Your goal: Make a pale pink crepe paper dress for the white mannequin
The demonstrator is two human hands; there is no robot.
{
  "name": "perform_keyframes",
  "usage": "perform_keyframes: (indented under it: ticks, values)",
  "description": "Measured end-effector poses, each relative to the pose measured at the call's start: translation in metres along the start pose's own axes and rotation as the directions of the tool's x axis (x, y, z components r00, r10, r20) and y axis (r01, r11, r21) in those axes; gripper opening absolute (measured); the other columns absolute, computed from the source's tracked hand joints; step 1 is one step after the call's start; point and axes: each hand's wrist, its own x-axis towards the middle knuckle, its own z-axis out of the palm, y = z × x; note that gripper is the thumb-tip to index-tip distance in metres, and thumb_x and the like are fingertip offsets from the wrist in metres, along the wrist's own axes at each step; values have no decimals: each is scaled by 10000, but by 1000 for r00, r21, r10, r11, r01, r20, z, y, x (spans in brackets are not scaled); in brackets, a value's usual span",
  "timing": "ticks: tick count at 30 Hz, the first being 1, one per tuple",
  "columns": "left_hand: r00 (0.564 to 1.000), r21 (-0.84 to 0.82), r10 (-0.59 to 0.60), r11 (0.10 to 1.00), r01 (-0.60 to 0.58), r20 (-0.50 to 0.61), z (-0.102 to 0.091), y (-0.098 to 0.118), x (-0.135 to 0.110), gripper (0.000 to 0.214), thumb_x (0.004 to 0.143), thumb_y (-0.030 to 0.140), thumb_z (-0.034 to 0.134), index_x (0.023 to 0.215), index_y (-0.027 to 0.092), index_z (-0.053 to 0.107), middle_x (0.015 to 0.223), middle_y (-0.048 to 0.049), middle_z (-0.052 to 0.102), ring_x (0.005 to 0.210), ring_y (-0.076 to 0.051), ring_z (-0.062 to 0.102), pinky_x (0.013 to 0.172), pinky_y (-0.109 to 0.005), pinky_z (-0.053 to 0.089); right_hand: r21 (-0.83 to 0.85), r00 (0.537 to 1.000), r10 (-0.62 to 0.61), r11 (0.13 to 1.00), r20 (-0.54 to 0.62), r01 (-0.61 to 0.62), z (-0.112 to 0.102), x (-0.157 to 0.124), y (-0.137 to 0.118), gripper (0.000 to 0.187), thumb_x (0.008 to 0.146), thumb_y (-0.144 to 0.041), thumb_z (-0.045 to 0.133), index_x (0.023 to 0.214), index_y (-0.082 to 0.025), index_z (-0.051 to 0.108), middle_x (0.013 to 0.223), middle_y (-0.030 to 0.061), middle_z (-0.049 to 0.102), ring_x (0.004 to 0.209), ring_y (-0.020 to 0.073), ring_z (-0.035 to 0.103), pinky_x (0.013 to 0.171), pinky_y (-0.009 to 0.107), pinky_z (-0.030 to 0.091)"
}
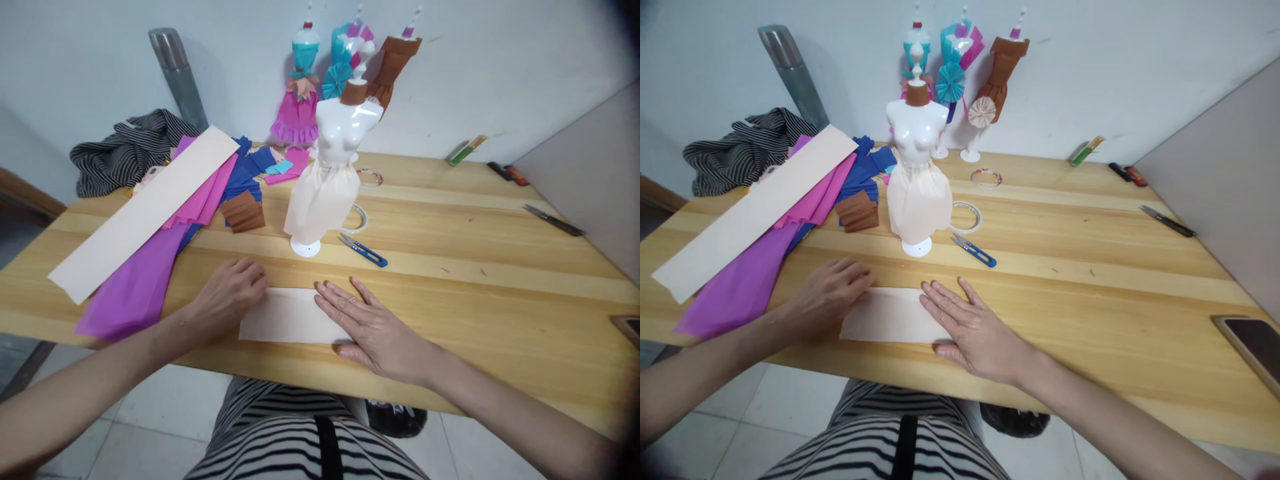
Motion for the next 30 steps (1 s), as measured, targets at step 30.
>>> perform_keyframes:
  ticks: [30]
  values:
    - [991, 144, 136, 981, -133, -9, 2, 19, 29, 164, 831, 40, 533, 712, 152, 541, 699, -59, 592, 670, -215, 527, 618, -344, 365, 19, 999, 34, 999, -14, -34, -8, 2, -6, 622, 931, -384, 479, 1465, -109, 316, 1515, 198, 323, 1434, 292, 252, 1124, 640, 150]
